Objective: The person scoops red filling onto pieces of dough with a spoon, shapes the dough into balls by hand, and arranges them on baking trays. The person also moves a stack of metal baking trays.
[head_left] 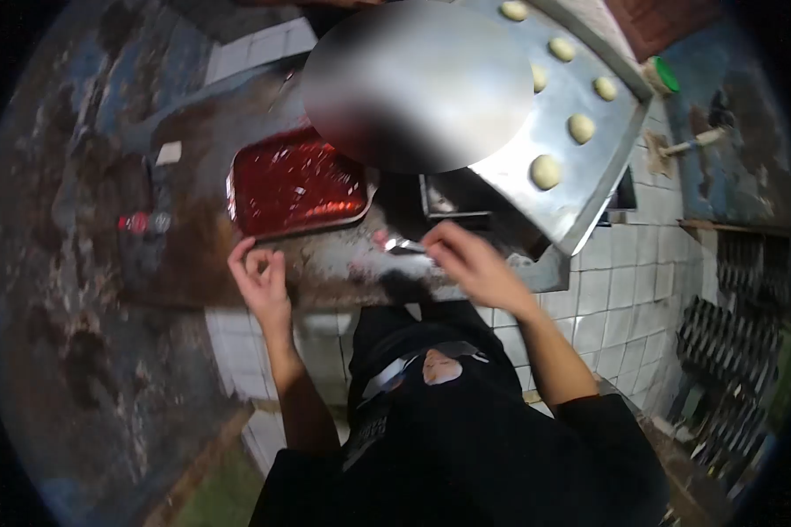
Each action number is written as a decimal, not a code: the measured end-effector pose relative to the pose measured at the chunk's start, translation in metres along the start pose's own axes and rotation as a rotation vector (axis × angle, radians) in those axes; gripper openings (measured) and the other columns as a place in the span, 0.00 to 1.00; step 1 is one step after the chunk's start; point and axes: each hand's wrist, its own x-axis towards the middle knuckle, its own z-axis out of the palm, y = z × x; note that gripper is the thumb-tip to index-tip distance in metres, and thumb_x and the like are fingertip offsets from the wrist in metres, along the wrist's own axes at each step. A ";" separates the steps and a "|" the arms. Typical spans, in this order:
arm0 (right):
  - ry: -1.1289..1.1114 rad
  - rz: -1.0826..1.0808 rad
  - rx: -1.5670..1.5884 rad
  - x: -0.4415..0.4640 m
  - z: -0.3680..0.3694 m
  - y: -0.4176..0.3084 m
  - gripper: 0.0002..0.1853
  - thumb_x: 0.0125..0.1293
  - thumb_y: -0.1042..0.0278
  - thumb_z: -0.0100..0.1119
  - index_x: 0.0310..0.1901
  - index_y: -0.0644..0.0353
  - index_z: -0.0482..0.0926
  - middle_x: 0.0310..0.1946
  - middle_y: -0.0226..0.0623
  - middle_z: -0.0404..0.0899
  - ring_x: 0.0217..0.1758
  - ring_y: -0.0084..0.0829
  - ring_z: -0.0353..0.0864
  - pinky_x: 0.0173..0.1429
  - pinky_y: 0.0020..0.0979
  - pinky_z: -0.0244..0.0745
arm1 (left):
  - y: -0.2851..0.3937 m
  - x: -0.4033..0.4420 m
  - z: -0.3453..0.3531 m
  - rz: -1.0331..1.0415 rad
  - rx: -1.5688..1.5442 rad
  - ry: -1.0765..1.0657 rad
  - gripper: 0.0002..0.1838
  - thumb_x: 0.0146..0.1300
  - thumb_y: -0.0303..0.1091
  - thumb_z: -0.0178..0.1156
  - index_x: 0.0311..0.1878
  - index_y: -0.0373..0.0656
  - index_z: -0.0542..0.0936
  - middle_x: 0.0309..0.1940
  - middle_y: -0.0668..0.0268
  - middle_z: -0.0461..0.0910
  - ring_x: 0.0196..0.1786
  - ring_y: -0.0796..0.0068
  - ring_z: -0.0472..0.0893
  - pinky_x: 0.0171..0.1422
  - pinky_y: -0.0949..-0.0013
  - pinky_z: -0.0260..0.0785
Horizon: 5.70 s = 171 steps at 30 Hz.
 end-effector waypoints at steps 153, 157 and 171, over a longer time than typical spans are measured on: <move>0.105 -0.425 -0.264 0.143 0.148 -0.100 0.22 0.60 0.69 0.77 0.56 0.60 0.87 0.48 0.40 0.82 0.45 0.35 0.86 0.51 0.34 0.81 | 0.006 0.098 -0.069 -0.580 -0.435 -0.835 0.22 0.75 0.45 0.54 0.65 0.44 0.69 0.42 0.74 0.76 0.35 0.91 0.71 0.31 0.83 0.60; 0.177 -0.408 -0.197 0.137 0.153 -0.105 0.27 0.63 0.64 0.74 0.64 0.56 0.82 0.53 0.46 0.80 0.45 0.43 0.88 0.50 0.38 0.83 | 0.019 0.084 -0.054 -0.496 -0.334 -0.648 0.21 0.72 0.39 0.62 0.63 0.40 0.73 0.43 0.72 0.79 0.36 0.90 0.72 0.34 0.82 0.60; 0.253 -0.089 0.558 0.114 0.132 -0.102 0.17 0.73 0.67 0.67 0.59 0.67 0.84 0.46 0.35 0.84 0.47 0.25 0.85 0.43 0.26 0.86 | 0.088 0.094 -0.017 -0.555 -0.559 -0.633 0.20 0.74 0.30 0.62 0.65 0.39 0.71 0.41 0.66 0.80 0.37 0.84 0.78 0.40 0.80 0.70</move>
